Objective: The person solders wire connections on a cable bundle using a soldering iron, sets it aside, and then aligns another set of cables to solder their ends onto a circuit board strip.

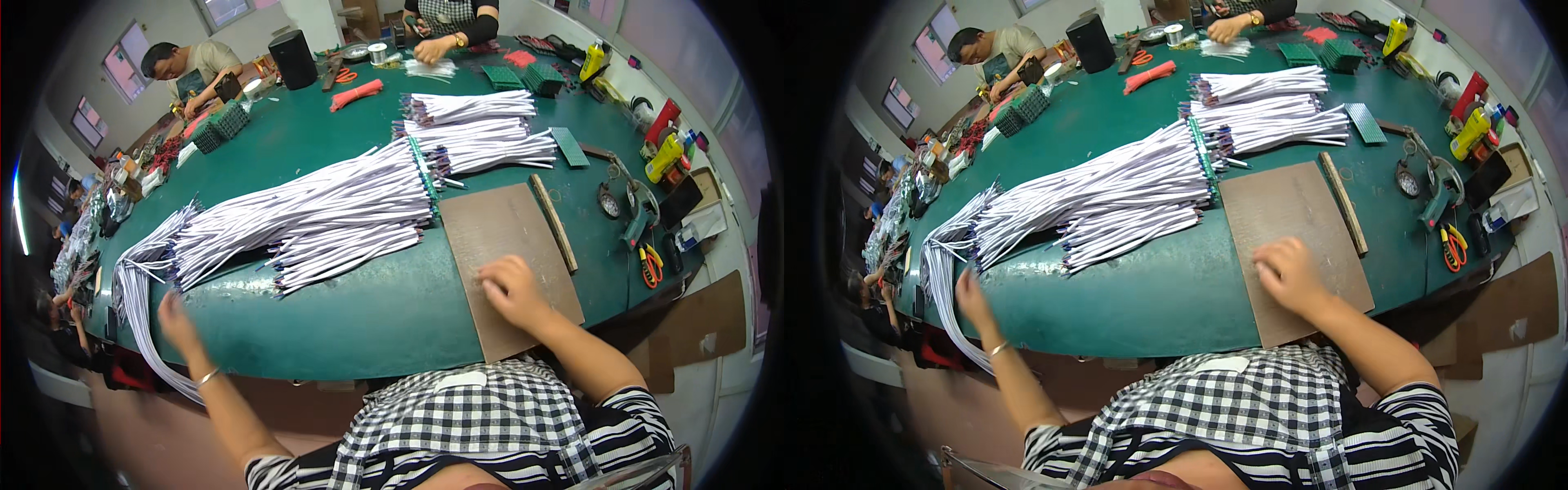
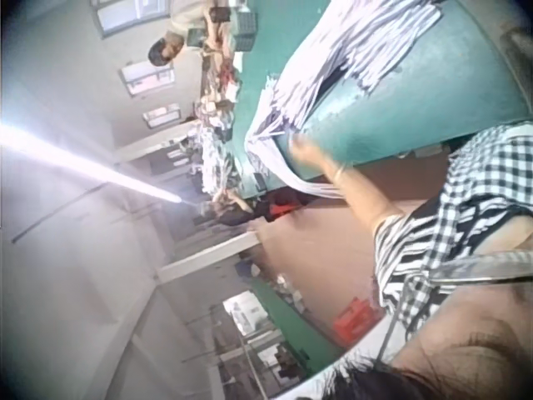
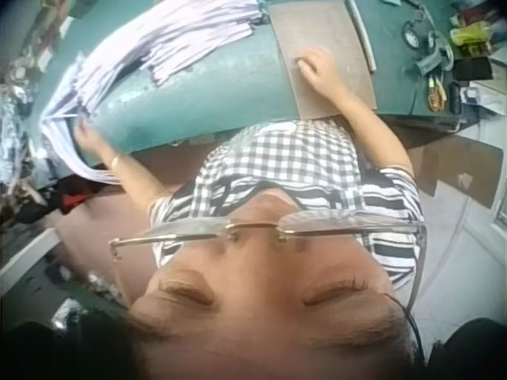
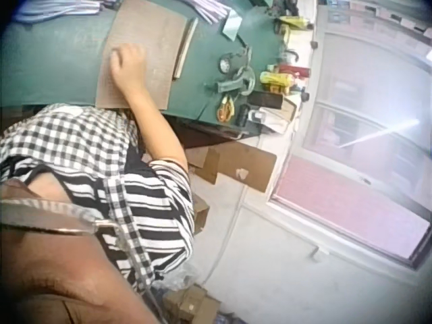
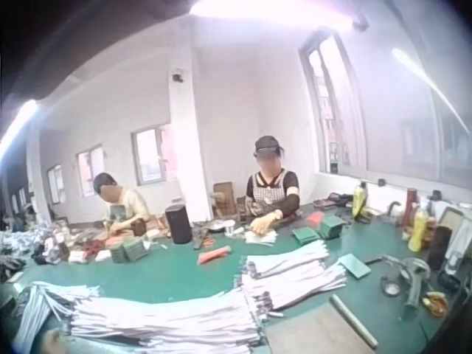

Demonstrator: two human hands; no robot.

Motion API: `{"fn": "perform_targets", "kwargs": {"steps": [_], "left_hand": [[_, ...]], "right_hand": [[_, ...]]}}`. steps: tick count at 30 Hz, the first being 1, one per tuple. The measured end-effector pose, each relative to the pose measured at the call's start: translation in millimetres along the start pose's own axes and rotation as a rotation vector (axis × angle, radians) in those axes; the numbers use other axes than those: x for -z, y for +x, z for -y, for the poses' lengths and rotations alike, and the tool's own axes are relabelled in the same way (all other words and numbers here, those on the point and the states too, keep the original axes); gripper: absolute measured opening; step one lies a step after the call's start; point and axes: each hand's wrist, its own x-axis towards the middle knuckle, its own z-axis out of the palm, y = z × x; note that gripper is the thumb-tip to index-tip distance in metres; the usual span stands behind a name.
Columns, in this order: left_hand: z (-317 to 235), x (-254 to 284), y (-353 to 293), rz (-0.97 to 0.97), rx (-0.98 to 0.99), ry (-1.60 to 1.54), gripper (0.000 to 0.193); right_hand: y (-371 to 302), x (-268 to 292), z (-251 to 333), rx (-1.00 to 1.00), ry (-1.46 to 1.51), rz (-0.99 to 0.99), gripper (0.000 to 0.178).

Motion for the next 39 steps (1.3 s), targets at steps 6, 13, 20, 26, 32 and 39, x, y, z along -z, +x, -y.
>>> {"fn": "perform_targets", "kwargs": {"steps": [6,13,20,26,32,39], "left_hand": [[-222,-163,-62,0.486,-0.714,-0.304,0.029],[-284,-146,-133,1.118,-0.755,-0.572,0.024],[-269,-155,-134,1.310,-0.300,-0.696,0.022],[-278,-173,-131,1.418,0.512,-1.164,0.044],[-254,-177,-110,0.986,0.665,-2.247,0.085],[-115,-174,-30,-0.145,0.543,-2.441,0.088]], "right_hand": [[120,9,-37,0.225,-0.125,-0.133,0.047],[271,-1,-27,0.052,-0.507,0.085,0.063],[285,-8,-46,-0.089,-0.238,-0.044,0.025],[273,41,8,-0.174,0.415,0.130,0.020],[230,69,91,0.187,0.522,-0.002,0.014],[140,54,119,-0.062,1.023,-0.284,0.015]]}}
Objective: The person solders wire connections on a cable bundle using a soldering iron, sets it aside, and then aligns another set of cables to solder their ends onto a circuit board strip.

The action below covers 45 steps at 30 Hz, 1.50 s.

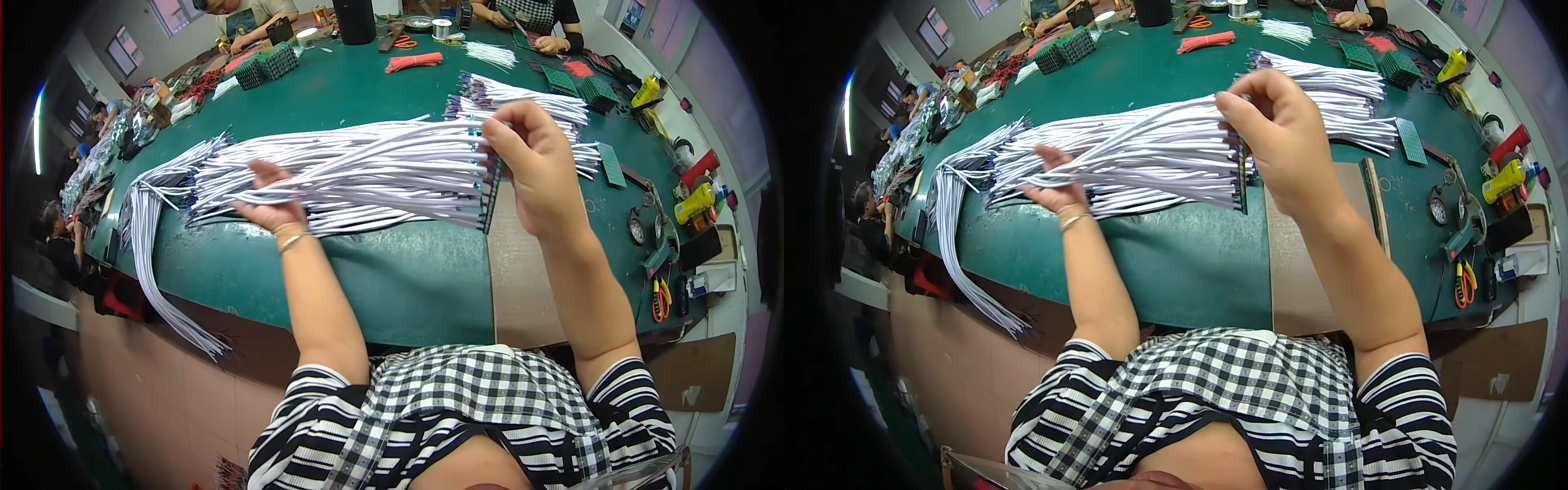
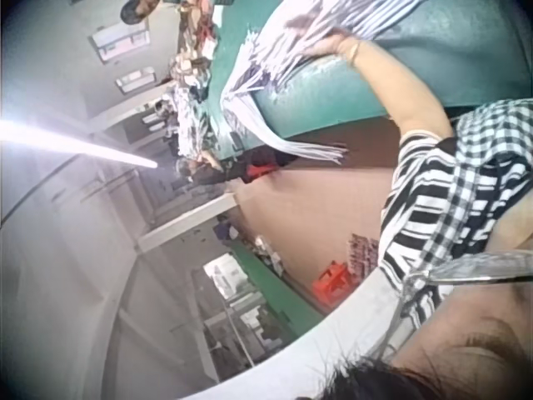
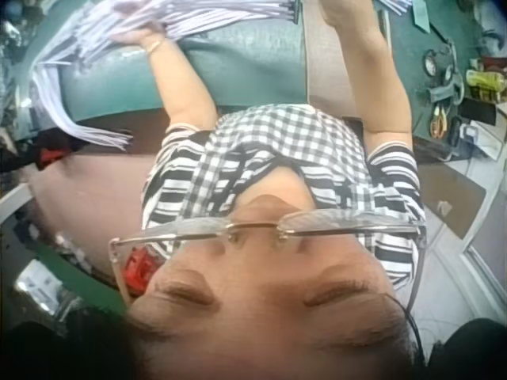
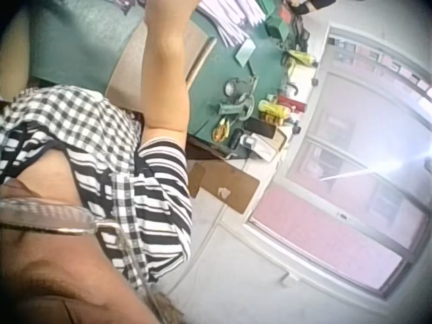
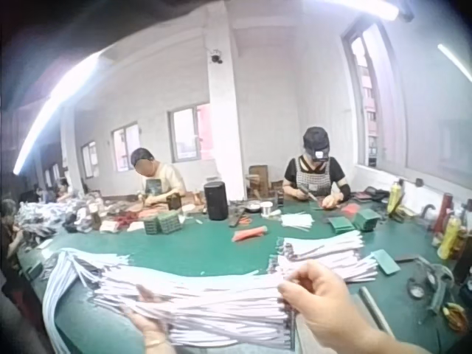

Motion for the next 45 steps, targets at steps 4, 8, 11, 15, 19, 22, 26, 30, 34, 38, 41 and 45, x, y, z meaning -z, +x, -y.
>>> {"fn": "perform_targets", "kwargs": {"steps": [4,8,11,15,19,22,26,30,34,38,41,45], "left_hand": [[-78,0,23,-0.285,-0.226,0.023,0.028],[-75,-63,15,0.005,-0.178,0.246,0.018],[-24,-136,12,0.399,0.170,0.137,0.015],[96,-194,32,0.517,0.504,0.300,0.010],[249,-177,59,0.539,0.961,0.536,0.026],[335,-132,52,0.276,0.937,1.024,0.067],[373,-99,33,0.348,0.850,1.342,0.046],[360,-93,13,0.696,0.663,1.635,0.067],[317,-99,-36,1.468,0.101,1.956,0.051],[255,-98,-151,2.064,0.211,1.606,0.066],[217,-91,-231,2.236,0.652,1.402,0.064],[199,-76,-267,2.280,0.636,1.447,0.071]], "right_hand": [[-41,25,-5,-0.004,0.110,-0.025,0.016],[-90,63,-19,-0.118,0.349,-0.130,0.012],[-127,101,-27,-0.146,0.278,-0.323,0.010],[-187,133,-37,-0.312,0.345,-0.500,0.009],[-227,152,-48,-0.448,0.471,-0.626,0.012],[-237,167,-51,-0.479,0.398,-0.575,0.017],[-239,178,-53,-0.546,0.322,-0.568,0.024],[-240,188,-45,-0.571,-0.115,-0.465,0.039],[-242,200,-33,-0.303,-1.092,-0.281,0.054],[-236,192,-49,-0.107,-1.384,0.134,0.062],[-232,183,-67,-0.097,-1.446,0.233,0.064],[-230,179,-74,-0.190,-1.499,0.260,0.067]]}}
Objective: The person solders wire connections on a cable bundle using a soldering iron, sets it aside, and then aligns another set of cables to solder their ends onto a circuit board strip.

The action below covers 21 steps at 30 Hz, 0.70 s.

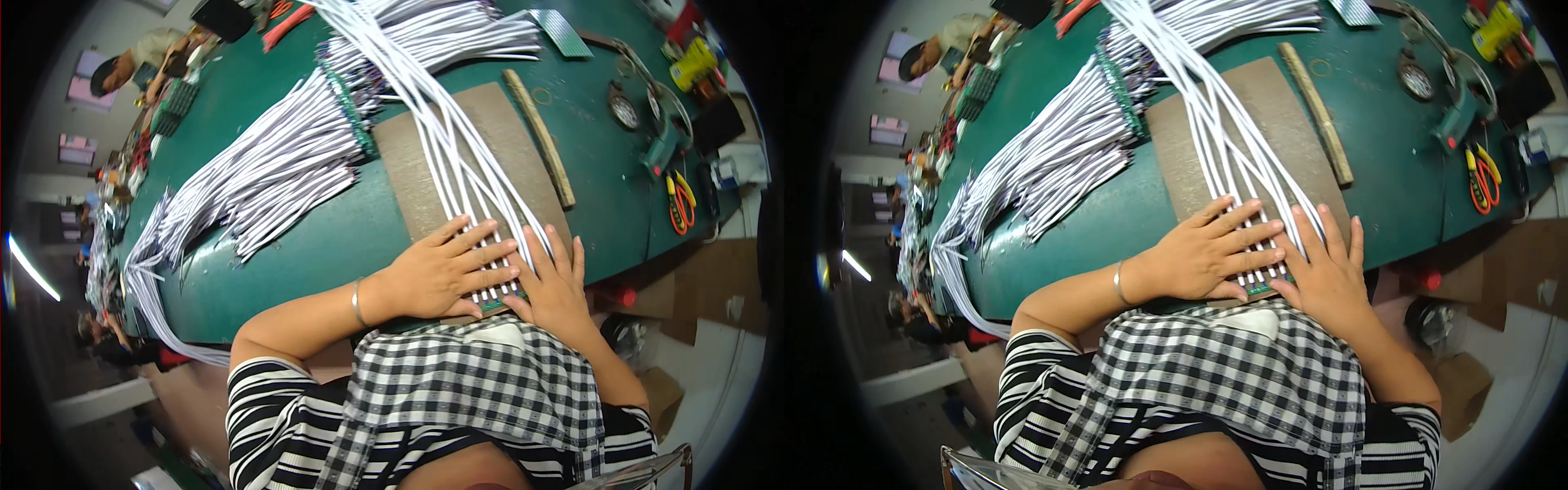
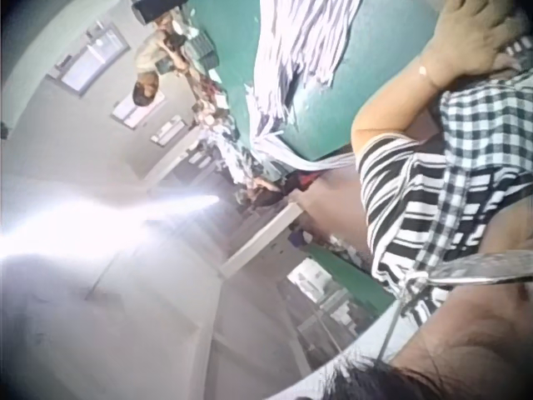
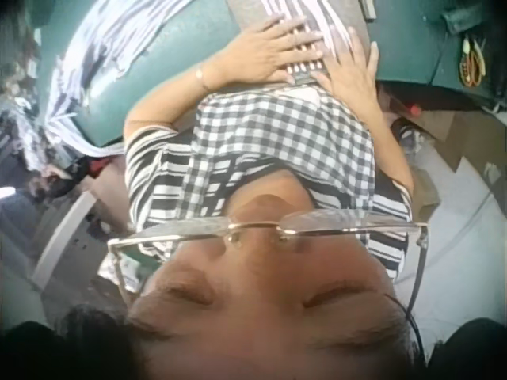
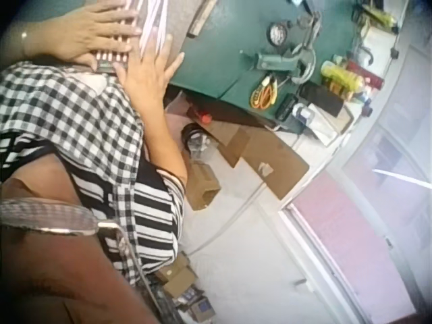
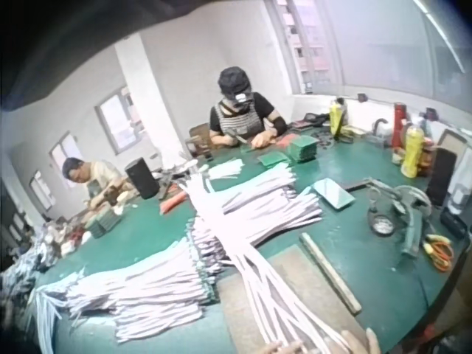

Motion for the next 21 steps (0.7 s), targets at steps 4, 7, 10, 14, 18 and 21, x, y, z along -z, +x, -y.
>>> {"fn": "perform_targets", "kwargs": {"steps": [4,7,10,14,18,21], "left_hand": [[0,-4,-16,-0.106,0.060,-0.053,0.066],[6,8,-48,-0.265,0.348,0.020,0.051],[37,36,-102,-0.565,0.687,0.199,0.042],[69,39,-133,-0.556,0.791,0.263,0.043],[64,17,-131,-0.446,0.672,0.248,0.041],[70,17,-129,-0.536,0.668,0.232,0.032]], "right_hand": [[7,10,-1,0.043,-0.013,0.044,0.072],[4,30,-16,0.056,0.073,-0.106,0.067],[-1,49,-49,-0.151,0.102,-0.410,0.056],[1,46,-99,-0.566,0.659,-0.711,0.045],[2,37,-127,-0.659,1.097,-0.888,0.047],[6,40,-138,-0.745,1.211,-0.874,0.050]]}}
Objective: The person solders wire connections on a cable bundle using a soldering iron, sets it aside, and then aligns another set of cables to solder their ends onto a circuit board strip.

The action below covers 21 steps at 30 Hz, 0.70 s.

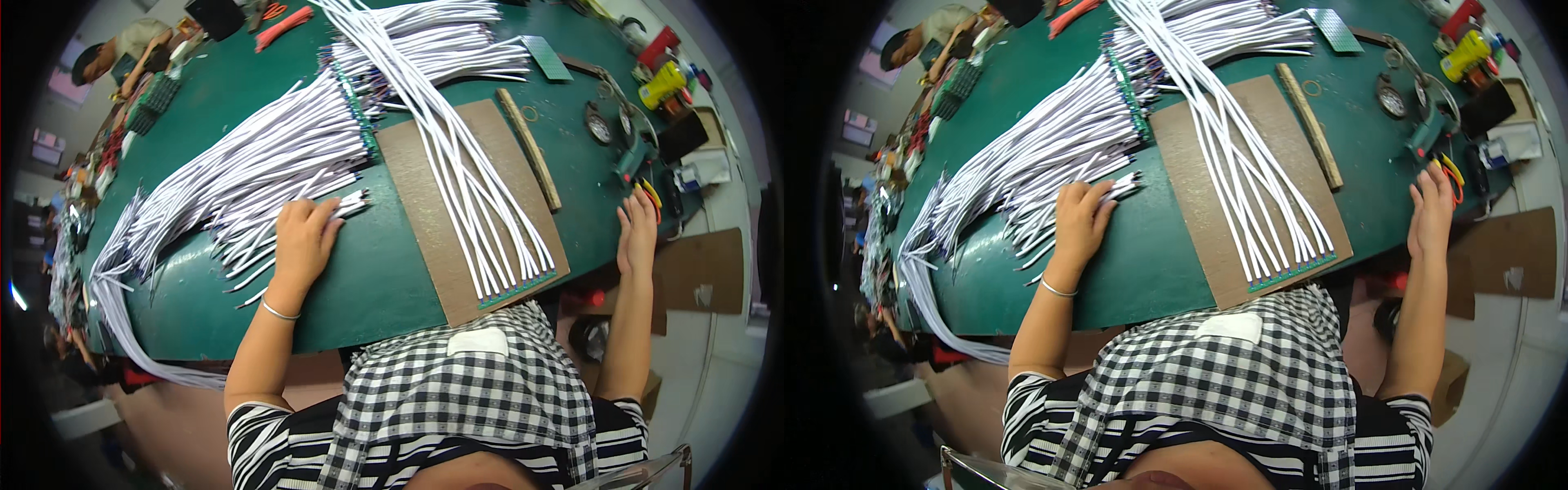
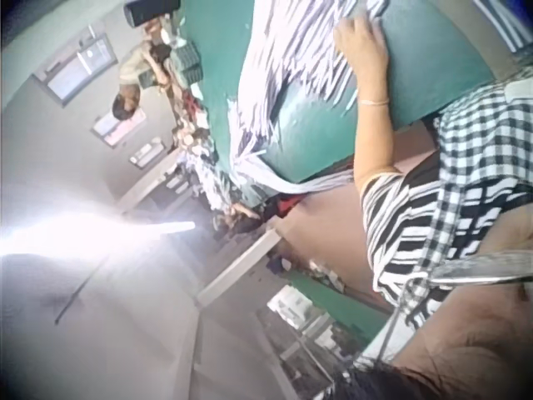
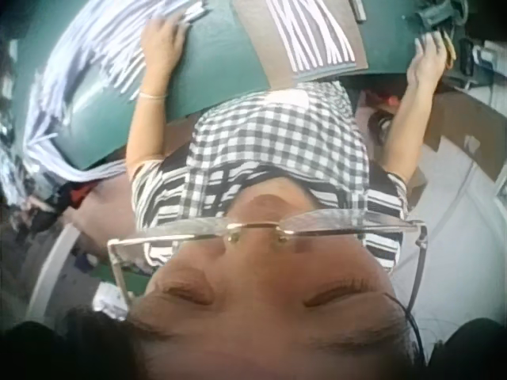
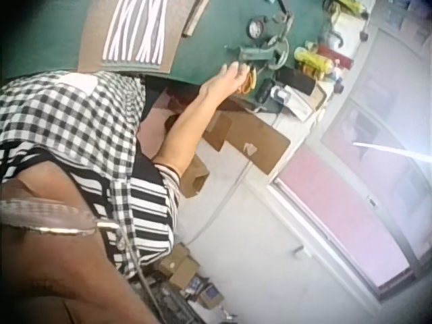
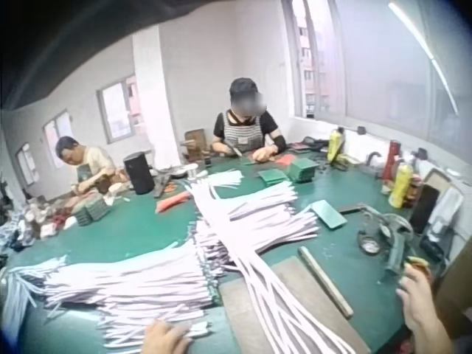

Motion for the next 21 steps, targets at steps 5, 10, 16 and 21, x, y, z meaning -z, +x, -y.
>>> {"fn": "perform_targets", "kwargs": {"steps": [5,10,16,21], "left_hand": [[3,1,5,-0.085,-0.093,0.052,0.030],[-3,-6,16,0.040,-0.140,-0.063,0.027],[-11,0,26,-0.137,-0.072,-0.252,0.019],[-52,11,16,0.021,-0.057,-0.329,0.033]], "right_hand": [[25,-3,19,-0.129,-0.142,0.018,0.056],[59,-12,33,-0.370,-0.394,0.041,0.051],[90,-23,12,-0.414,-0.137,-0.005,0.024],[87,-34,0,-0.091,0.364,-0.124,0.014]]}}
